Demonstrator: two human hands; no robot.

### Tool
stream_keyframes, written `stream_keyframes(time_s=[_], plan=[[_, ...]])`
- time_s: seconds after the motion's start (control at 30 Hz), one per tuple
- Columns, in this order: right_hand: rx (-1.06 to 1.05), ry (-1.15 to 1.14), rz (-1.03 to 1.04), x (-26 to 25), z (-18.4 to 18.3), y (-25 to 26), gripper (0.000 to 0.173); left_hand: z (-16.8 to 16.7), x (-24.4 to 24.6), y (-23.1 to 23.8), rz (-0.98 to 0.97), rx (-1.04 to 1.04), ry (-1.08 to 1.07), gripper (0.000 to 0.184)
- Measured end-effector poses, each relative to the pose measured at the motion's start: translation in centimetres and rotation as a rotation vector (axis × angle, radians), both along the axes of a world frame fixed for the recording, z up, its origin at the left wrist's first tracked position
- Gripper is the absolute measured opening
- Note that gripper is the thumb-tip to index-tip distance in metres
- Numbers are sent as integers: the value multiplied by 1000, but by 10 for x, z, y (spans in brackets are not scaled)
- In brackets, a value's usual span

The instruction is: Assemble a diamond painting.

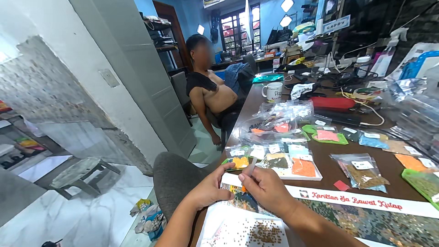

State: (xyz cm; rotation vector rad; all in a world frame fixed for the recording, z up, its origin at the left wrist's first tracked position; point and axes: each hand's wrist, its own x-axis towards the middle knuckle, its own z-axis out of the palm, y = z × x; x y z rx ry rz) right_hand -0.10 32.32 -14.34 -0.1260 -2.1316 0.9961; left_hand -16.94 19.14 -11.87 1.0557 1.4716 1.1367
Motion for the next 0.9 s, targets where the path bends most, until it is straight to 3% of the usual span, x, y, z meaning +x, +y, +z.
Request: stream_keyframes(time_s=[0.9], plan=[[-9, -14, -5, 0, -1, 1, 37, -2, -2, 0, -34, 20, -18, 91]])
